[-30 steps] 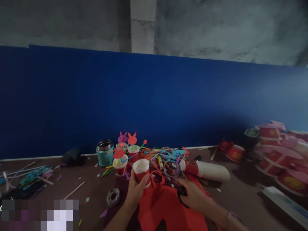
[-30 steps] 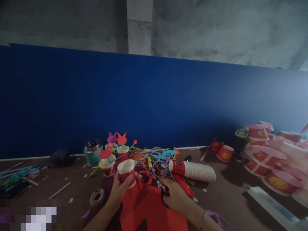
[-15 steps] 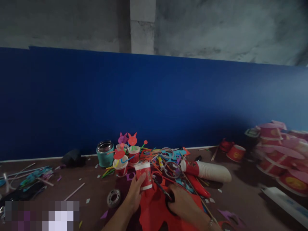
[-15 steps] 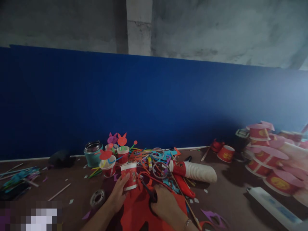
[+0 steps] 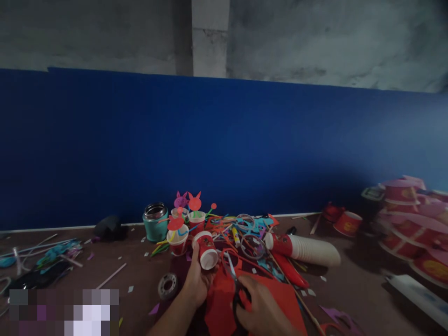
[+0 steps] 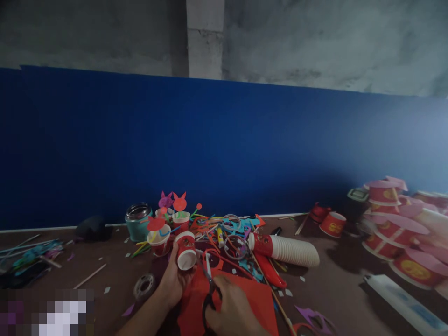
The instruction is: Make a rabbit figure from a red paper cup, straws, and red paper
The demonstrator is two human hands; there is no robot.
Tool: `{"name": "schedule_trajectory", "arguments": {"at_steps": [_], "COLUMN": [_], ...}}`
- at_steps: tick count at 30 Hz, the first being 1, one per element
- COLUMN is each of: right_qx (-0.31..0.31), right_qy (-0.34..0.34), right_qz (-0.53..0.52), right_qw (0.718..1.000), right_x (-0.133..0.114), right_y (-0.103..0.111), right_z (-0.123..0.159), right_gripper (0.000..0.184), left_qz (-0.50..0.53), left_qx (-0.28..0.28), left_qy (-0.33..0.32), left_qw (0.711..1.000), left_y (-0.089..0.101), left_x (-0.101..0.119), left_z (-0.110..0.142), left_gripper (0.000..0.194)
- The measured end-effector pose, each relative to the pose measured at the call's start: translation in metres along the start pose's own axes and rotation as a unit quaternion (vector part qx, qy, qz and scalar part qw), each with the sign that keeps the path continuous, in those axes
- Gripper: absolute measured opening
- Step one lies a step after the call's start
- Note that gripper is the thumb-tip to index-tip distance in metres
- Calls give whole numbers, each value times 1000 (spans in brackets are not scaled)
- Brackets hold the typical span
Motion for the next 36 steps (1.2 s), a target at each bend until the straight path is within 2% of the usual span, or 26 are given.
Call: {"name": "schedule_trajectory", "arguments": {"at_steps": [3,7,11,15,28,31,33,35,36], "right_qx": [-33,-46,-38,-25,-17,-14,-27,-63,-82], "right_qy": [6,6,-4,-2,-16,-45,-77,-115,-141], "right_qz": [31,49,52,41,49,6,-62,-188,-269], "right_qw": [999,998,998,999,999,999,995,973,949], "right_x": [-11,-19,-19,-17,-11,-6,0,4,7], "right_y": [-8,-10,-10,-11,-13,-14,-17,-24,-29], "right_z": [0,-1,-2,-3,-2,-4,-5,-4,-3], "right_gripper": [19,21,21,22,18,8,2,5,6], "left_qz": [23,25,29,27,19,-3,-13,-12,-10], "left_qx": [24,10,-16,-10,-24,-33,-37,-44,-48], "left_qy": [7,36,49,29,27,26,7,-18,-25], "left_qw": [999,999,998,999,999,999,999,999,998], "left_y": [3,-1,-5,-4,-6,-9,-10,-10,-10], "left_x": [-2,-8,-12,-9,-9,-9,-6,-2,-1], "left_z": [1,2,2,0,2,6,7,5,3], "left_gripper": [35,43,43,41,40,39,37,36,37]}}
Point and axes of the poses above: each hand's wrist, its own z-axis away from the middle knuckle, its own y-axis out of the back of the hand, x = y × z, the point moved 10 cm from there along -z, towards the middle knuckle, and after that the axes turned 1 degree about z, right-handed, at the moved point
